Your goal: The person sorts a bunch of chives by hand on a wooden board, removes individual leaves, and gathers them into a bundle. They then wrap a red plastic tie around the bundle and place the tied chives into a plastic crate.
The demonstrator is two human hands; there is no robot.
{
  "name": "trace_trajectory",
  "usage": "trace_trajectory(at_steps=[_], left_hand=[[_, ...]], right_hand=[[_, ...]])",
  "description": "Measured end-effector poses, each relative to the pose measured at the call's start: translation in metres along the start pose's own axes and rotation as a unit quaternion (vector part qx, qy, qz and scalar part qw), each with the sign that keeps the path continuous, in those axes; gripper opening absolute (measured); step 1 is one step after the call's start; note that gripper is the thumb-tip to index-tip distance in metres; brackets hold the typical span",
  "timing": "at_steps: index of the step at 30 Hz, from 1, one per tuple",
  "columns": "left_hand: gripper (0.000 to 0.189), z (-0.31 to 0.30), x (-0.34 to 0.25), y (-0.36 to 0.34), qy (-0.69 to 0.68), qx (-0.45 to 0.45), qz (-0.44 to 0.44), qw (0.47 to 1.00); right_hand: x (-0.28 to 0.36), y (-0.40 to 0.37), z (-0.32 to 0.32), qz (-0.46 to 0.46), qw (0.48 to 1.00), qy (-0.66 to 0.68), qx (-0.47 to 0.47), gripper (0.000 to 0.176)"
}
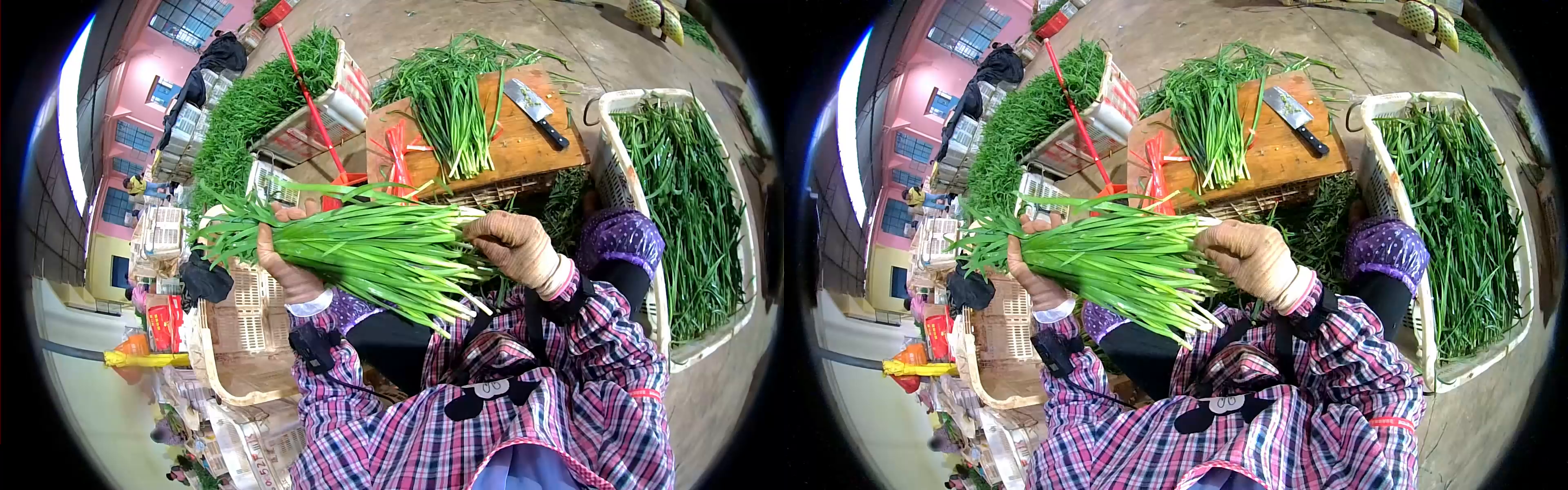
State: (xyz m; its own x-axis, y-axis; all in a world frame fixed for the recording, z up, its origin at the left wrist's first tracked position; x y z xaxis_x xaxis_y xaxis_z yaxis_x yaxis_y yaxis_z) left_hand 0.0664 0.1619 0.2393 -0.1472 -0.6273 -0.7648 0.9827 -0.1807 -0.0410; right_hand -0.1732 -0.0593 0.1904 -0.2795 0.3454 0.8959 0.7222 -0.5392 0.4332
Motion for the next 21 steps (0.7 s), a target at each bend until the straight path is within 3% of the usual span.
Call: trace_trajectory(at_steps=[2,5,8,13,17,21], left_hand=[[0.033,-0.001,0.004,0.001,-0.084,0.006,-0.055,0.995],[0.033,-0.005,0.002,0.000,-0.040,-0.022,-0.024,0.999],[0.032,-0.003,0.000,-0.002,-0.002,-0.019,-0.002,1.000],[0.036,-0.005,0.004,0.002,-0.054,0.024,-0.042,0.997],[0.029,0.006,0.005,-0.007,-0.045,0.006,-0.033,0.998],[0.032,0.011,0.004,-0.007,-0.045,0.057,-0.041,0.997]], right_hand=[[0.000,-0.004,0.006,-0.032,0.998,0.025,0.046,0.018],[-0.004,-0.009,0.013,-0.037,0.995,0.005,0.091,0.021],[0.002,-0.008,0.017,-0.057,0.989,-0.101,0.097,0.018],[-0.008,-0.013,0.028,-0.091,0.953,-0.267,0.110,0.031],[-0.018,-0.020,0.037,-0.074,0.962,-0.226,0.133,0.027],[-0.032,-0.027,0.043,-0.039,0.969,-0.188,0.153,0.020]])
Point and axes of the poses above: each hand's wrist, its own y-axis towards the middle knuckle, its own z-axis out of the palm, x = y × z, the point moved 9 cm from there along y, towards the middle knuckle, and after that the axes turned 11 degrees about -x, right-handed, at the moved point
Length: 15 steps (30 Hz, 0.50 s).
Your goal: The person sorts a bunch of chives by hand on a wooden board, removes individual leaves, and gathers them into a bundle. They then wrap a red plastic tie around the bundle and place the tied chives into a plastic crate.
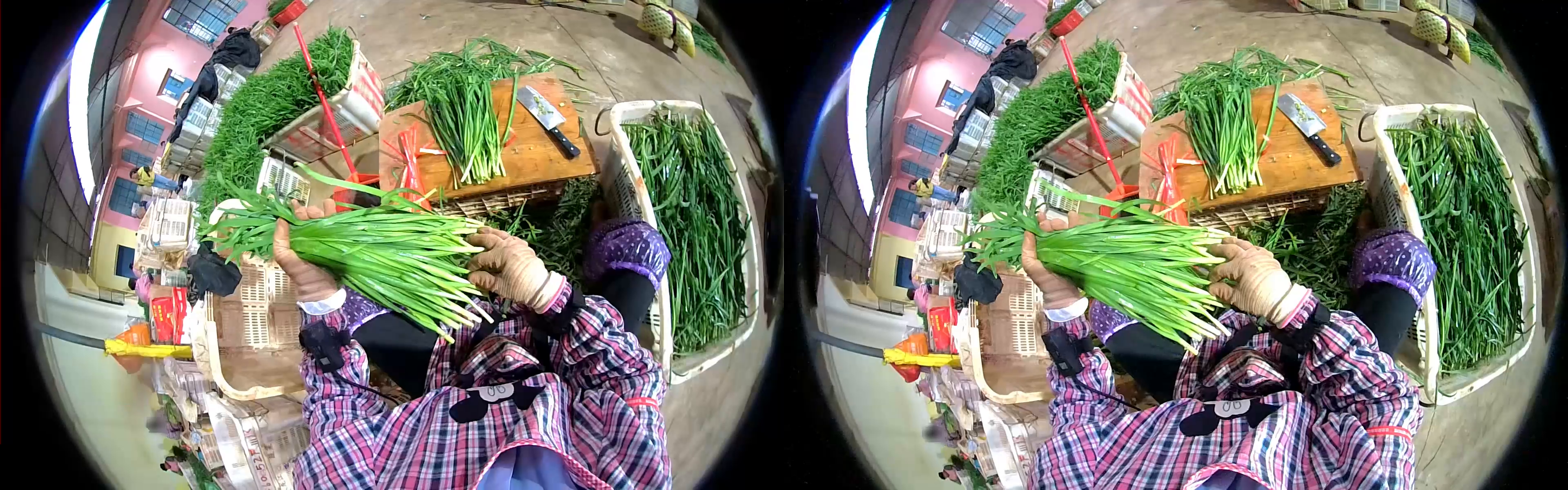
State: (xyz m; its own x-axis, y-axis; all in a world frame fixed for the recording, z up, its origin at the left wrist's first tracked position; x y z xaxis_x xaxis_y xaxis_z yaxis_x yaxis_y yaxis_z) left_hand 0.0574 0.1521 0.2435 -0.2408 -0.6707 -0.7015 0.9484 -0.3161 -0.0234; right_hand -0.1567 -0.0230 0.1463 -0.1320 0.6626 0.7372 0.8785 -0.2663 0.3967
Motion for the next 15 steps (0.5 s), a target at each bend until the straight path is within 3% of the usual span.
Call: trace_trajectory(at_steps=[1,4,8,12,15], left_hand=[[0.029,-0.007,-0.002,-0.001,0.043,-0.059,0.033,0.997],[0.028,-0.012,-0.002,-0.003,0.063,-0.089,0.035,0.993],[0.026,-0.011,0.000,0.002,0.039,-0.049,0.028,0.998],[0.025,-0.013,0.003,0.000,0.026,-0.063,0.018,0.997],[0.024,-0.017,0.005,-0.001,0.039,-0.072,0.020,0.996]], right_hand=[[-0.002,-0.001,0.003,-0.005,1.000,0.012,0.001,0.019],[-0.003,-0.001,0.006,-0.010,0.999,0.042,-0.003,0.016],[-0.001,0.000,-0.001,0.020,0.994,0.105,-0.019,0.012],[0.000,0.001,-0.011,0.036,0.991,0.128,-0.027,0.009],[-0.001,0.001,-0.012,0.004,0.995,0.100,-0.026,0.011]])
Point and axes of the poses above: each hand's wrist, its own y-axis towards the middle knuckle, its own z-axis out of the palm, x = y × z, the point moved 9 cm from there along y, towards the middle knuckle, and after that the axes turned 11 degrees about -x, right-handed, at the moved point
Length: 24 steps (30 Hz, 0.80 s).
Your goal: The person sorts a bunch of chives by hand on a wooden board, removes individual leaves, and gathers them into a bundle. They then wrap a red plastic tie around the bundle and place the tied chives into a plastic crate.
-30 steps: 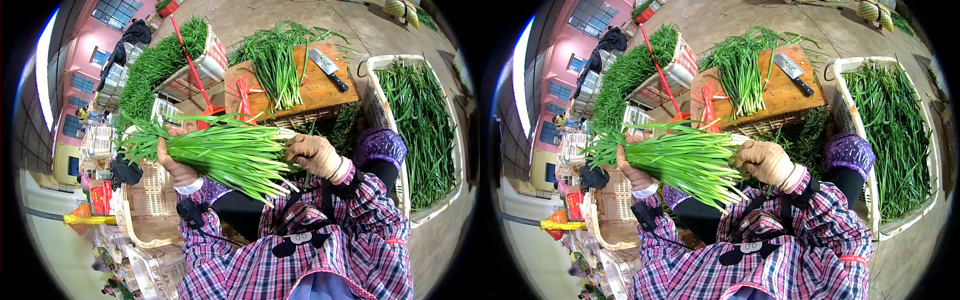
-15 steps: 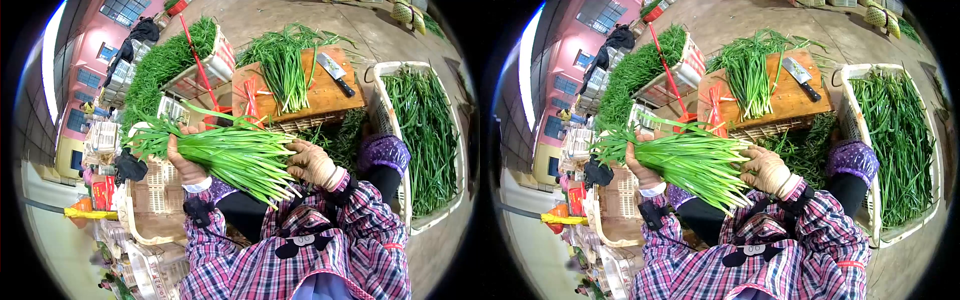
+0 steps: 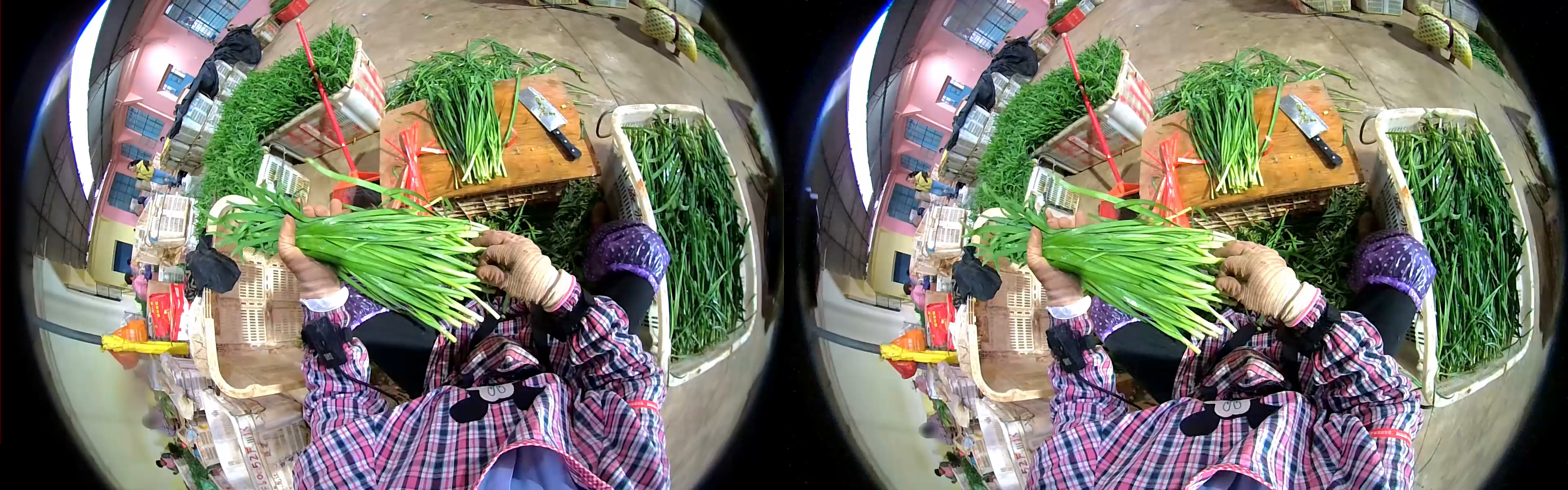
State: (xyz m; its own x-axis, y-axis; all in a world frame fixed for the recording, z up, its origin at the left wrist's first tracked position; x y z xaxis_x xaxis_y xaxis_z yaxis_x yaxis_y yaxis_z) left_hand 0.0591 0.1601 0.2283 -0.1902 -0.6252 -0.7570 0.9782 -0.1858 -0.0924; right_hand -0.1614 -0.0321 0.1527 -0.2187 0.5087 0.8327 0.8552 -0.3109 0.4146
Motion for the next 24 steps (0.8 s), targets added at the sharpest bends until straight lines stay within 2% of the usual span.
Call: trace_trajectory(at_steps=[2,7,10,14,18,21,23,24], left_hand=[[0.025,0.000,0.003,-0.001,-0.008,0.002,-0.012,1.000],[0.027,0.004,0.004,-0.008,-0.016,-0.006,-0.026,1.000],[0.025,-0.001,0.004,-0.002,-0.031,-0.008,-0.019,0.999],[0.025,0.001,0.003,-0.004,-0.020,-0.021,-0.007,1.000],[0.026,0.004,0.005,-0.006,-0.020,0.007,-0.005,1.000],[0.026,0.004,0.006,-0.004,-0.020,0.009,0.001,1.000],[0.026,0.004,0.007,-0.004,-0.044,0.001,-0.018,0.999],[0.025,0.003,0.011,0.001,-0.039,0.036,-0.043,0.998]], right_hand=[[0.003,-0.001,0.001,-0.027,0.999,-0.017,0.011,0.012],[0.004,-0.003,-0.003,-0.027,1.000,0.009,0.003,0.013],[0.007,-0.002,-0.004,-0.045,0.999,-0.026,-0.004,0.014],[0.006,-0.003,0.000,-0.013,0.999,-0.048,-0.012,0.016],[0.002,-0.004,0.007,0.020,0.999,-0.033,-0.023,0.017],[0.004,-0.004,0.009,0.001,0.998,-0.051,-0.037,0.019],[0.003,-0.005,0.012,0.006,0.998,-0.056,-0.027,0.021],[0.006,-0.003,0.010,-0.007,0.997,-0.070,-0.044,0.021]])
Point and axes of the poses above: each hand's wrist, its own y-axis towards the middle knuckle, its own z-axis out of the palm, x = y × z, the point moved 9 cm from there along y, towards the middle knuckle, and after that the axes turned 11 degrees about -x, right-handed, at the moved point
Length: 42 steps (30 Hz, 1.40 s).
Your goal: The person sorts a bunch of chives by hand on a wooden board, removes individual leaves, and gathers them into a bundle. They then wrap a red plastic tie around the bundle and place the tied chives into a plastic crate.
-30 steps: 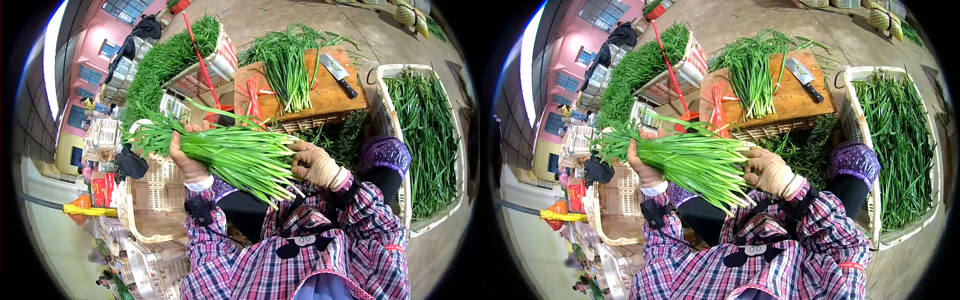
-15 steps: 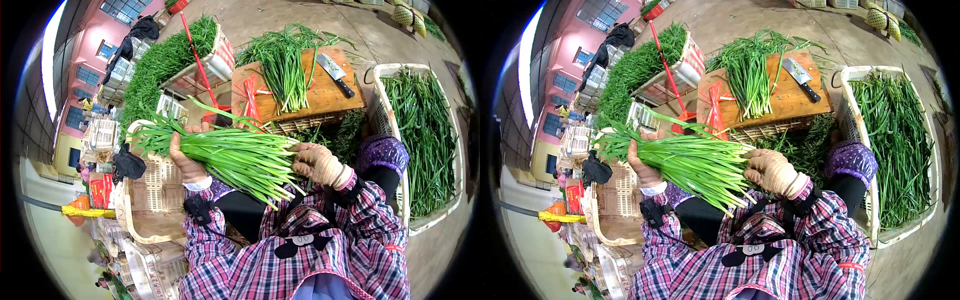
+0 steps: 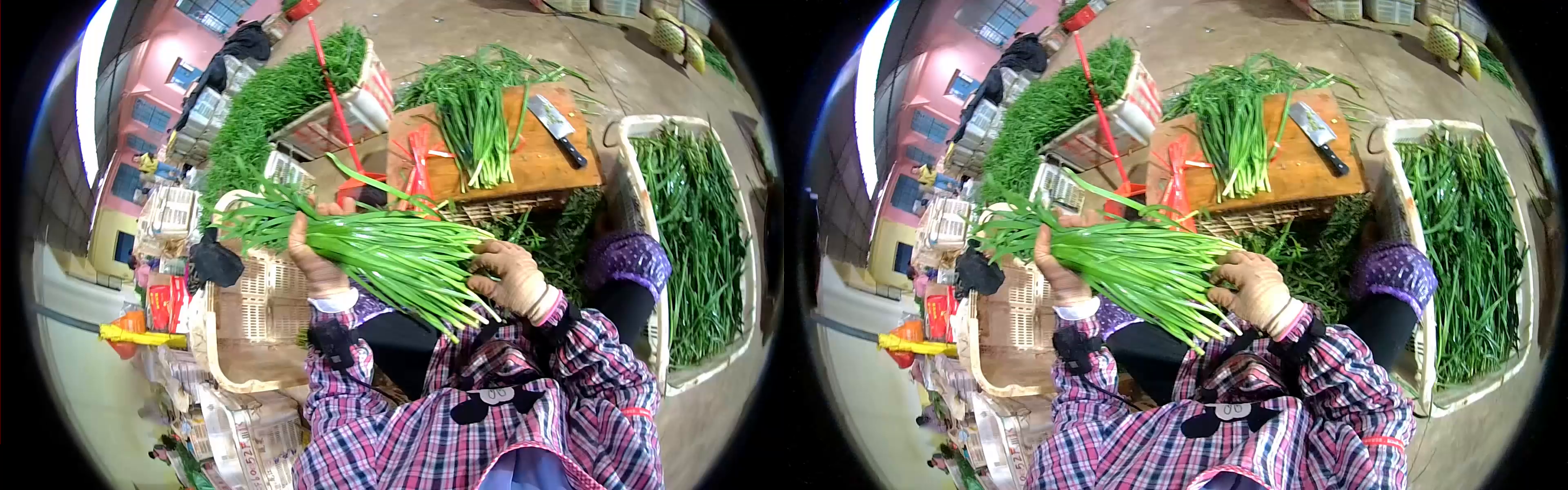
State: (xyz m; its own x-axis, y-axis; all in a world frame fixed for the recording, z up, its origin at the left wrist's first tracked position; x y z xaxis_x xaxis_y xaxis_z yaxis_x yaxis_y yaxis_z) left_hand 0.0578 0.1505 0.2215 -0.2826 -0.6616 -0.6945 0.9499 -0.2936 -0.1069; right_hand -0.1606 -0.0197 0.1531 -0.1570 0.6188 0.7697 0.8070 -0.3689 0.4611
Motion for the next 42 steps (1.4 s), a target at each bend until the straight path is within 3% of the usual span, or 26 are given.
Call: trace_trajectory(at_steps=[5,9,14,19,21,23,27,30,33,34,35,39,41,42], left_hand=[[0.026,-0.003,-0.001,-0.005,-0.019,-0.042,0.003,0.999],[0.025,-0.008,0.000,-0.010,-0.039,-0.083,0.002,0.996],[0.029,0.000,0.007,-0.010,-0.038,-0.018,-0.020,0.999],[0.034,0.010,0.027,-0.020,-0.088,0.007,-0.076,0.993],[0.034,0.017,0.032,-0.024,-0.086,0.026,-0.083,0.993],[0.023,0.035,0.035,-0.029,-0.145,0.093,-0.112,0.979],[0.017,0.033,0.037,-0.027,-0.108,0.085,-0.080,0.987],[0.019,0.026,0.043,-0.027,-0.088,0.059,-0.067,0.992],[0.022,0.021,0.054,-0.029,-0.082,0.042,-0.096,0.991],[0.023,0.019,0.060,-0.030,-0.072,0.035,-0.115,0.990],[0.025,0.024,0.059,-0.029,-0.085,0.070,-0.098,0.989],[0.027,0.015,0.075,-0.034,-0.061,0.064,-0.134,0.987],[0.025,0.018,0.085,-0.033,-0.022,0.097,-0.145,0.984],[0.025,0.022,0.085,-0.033,-0.034,0.127,-0.118,0.984]], right_hand=[[0.000,0.000,0.003,0.029,0.999,-0.014,-0.001,0.021],[-0.015,-0.004,-0.001,0.054,0.995,0.086,0.001,0.017],[-0.034,-0.007,-0.033,0.120,0.991,0.055,-0.032,0.018],[-0.046,-0.010,-0.041,0.167,0.977,0.118,-0.054,0.016],[-0.037,-0.006,-0.044,0.151,0.982,0.100,-0.049,0.016],[-0.042,-0.011,-0.040,0.162,0.981,0.097,-0.043,0.017],[-0.030,-0.012,-0.040,0.146,0.984,0.095,-0.035,0.023],[-0.030,-0.019,-0.037,0.202,0.967,0.152,-0.038,0.024],[-0.027,-0.019,-0.038,0.140,0.983,0.112,-0.038,0.022],[-0.035,-0.026,-0.035,0.206,0.965,0.157,-0.043,0.020],[-0.030,-0.025,-0.037,0.205,0.966,0.153,-0.044,0.020],[-0.024,-0.022,-0.047,0.186,0.973,0.129,-0.053,0.016],[-0.022,-0.015,-0.058,0.209,0.956,0.191,-0.081,0.017],[-0.001,0.003,-0.073,0.130,0.976,0.144,-0.101,0.018]])
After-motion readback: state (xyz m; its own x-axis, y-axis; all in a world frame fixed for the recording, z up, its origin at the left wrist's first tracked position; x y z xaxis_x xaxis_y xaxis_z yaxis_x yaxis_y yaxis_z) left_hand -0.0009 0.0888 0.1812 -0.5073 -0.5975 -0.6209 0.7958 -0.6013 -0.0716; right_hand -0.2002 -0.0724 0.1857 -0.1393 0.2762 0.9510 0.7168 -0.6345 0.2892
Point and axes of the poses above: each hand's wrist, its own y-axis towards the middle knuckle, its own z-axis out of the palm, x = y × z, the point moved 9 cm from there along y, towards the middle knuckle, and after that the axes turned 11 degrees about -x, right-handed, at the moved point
